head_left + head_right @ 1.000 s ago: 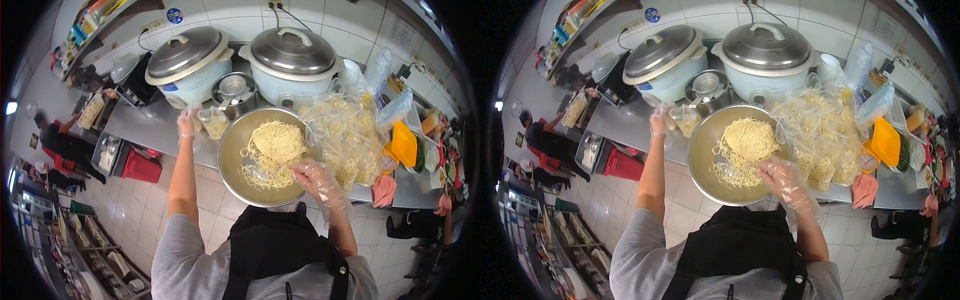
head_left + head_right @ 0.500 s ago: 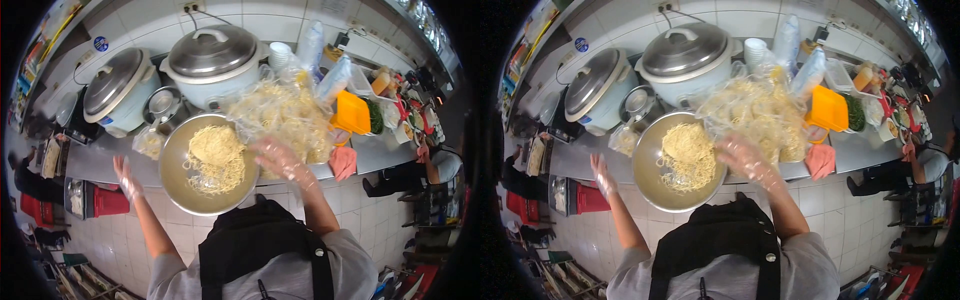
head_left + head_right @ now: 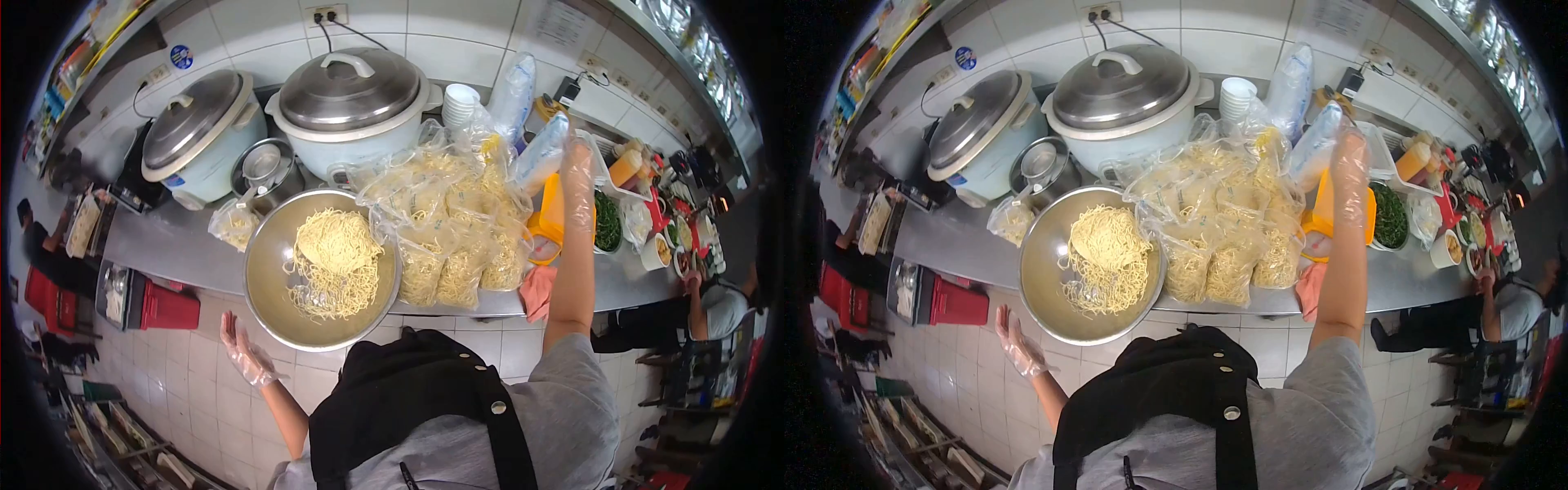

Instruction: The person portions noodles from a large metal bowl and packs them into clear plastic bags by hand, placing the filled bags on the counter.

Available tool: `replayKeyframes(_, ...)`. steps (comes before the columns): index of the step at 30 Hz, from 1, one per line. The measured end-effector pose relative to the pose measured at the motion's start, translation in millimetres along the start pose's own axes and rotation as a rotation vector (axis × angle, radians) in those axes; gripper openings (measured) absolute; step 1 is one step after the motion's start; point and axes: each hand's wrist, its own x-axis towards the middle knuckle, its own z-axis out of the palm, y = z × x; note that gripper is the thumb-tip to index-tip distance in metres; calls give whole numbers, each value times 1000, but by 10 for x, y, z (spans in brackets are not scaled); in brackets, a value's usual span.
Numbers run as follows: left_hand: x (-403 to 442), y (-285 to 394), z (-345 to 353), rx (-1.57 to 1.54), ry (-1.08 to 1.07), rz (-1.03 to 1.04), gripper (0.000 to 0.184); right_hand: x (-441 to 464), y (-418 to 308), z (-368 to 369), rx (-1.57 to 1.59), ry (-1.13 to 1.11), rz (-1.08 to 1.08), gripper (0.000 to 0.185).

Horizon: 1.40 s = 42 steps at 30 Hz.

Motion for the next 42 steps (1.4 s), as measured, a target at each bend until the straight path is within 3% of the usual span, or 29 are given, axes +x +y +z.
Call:
replayKeyframes(1, 4, 65, 43, 28, -54, 52, 47, 53, 143, 59, -18, -30, 6, 33)
replayKeyframes(5, -2, 275, 280, -27, -117, 72, 46, 193, 272, -70, -140, 112, -129, 28)
replayKeyframes(7, -29, 278, 382, -12, -134, 109, 44, 257, 238, -318, -302, 269, -387, 24)
replayKeyframes(8, -54, 271, 423, -4, -160, 141, 43, 201, 72, -550, -297, 267, -385, 24)
replayKeyframes(10, -92, 260, 508, -73, -185, 116, 42, -21, -531, -1004, -42, 846, -345, 21)
replayKeyframes(11, -99, 256, 541, -140, -211, 85, 40, -117, -675, -1039, -32, 855, -349, 21)
replayKeyframes(13, -91, 321, 614, -55, -249, 142, 38, -362, -951, -1051, 1003, 249, -133, 21)
replayKeyframes(15, -134, 577, 792, 406, -447, 429, 43, -734, -1470, -848, 1367, 115, 67, 27)
replayKeyframes(17, -197, 835, 1039, 524, -554, 539, 56, -1111, -2037, -1126, 1349, -139, 356, 30)
replayKeyframes(19, -171, 991, 1231, 527, -643, 720, 72, -1212, -2176, -595, 1717, -230, 320, 31)
replayKeyframes(20, -145, 1038, 1306, 527, -634, 723, 72, -1267, -2384, -635, 1722, -233, 311, 31)
replayKeyframes(22, -71, 1109, 1408, 437, -711, 974, 87, -1430, -2907, -739, 1839, -452, 431, 36)
replayKeyframes(23, -38, 1132, 1428, 441, -707, 975, 87, -1468, -2986, -562, 1842, -456, 429, 36)
replayKeyframes(25, -5, 1154, 1458, 265, -840, 996, 95, -1546, -3104, -70, 1855, -774, 329, 45)
replayKeyframes(26, -26, 1147, 1464, 170, -837, 890, 77, -1617, -3227, -111, 1854, -772, 332, 45)
replayKeyframes(27, 17, 1079, 1400, 170, -840, 885, 77, -1745, -3403, -194, 1901, -844, 302, 49)
replayKeyframes(29, 91, 898, 1286, 363, -637, 752, 50, -2043, -3656, -217, 1939, -921, 274, 53)
replayKeyframes(30, 133, 968, 1345, 269, -470, 752, 32, -2206, -3754, -171, 2014, -799, 256, 55)
replayKeyframes(32, 274, 863, 1271, 214, -434, 672, 30, -2501, -3915, -219, 2093, -661, 219, 58)
replayKeyframes(34, 375, 845, 1182, 149, -428, 591, 23, -2769, -4018, -363, 1258, -135, -418, 48)
replayKeyframes(35, 400, 814, 1153, 144, -438, 591, 23, -2799, -4050, -325, 1253, -128, -411, 48)
replayKeyframes(37, 389, 729, 1076, 123, -491, 323, 28, -2898, -4020, -189, 1564, -451, -137, 42)
replayKeyframes(38, 426, 713, 1041, 123, -511, 311, 28, -2945, -3980, -109, 1706, -613, 18, 39)
replayKeyframes(40, 566, 765, 996, -445, -808, -468, 39, -3049, -3910, 39, 1966, -942, 359, 34)
replayKeyframes(41, 617, 886, 978, -439, -813, -486, 39, -3065, -3906, 140, 1960, -937, 380, 34)
replayKeyframes(42, 677, 1070, 974, -670, -810, -724, 45, -3022, -3927, 249, 2167, -1012, 556, 28)
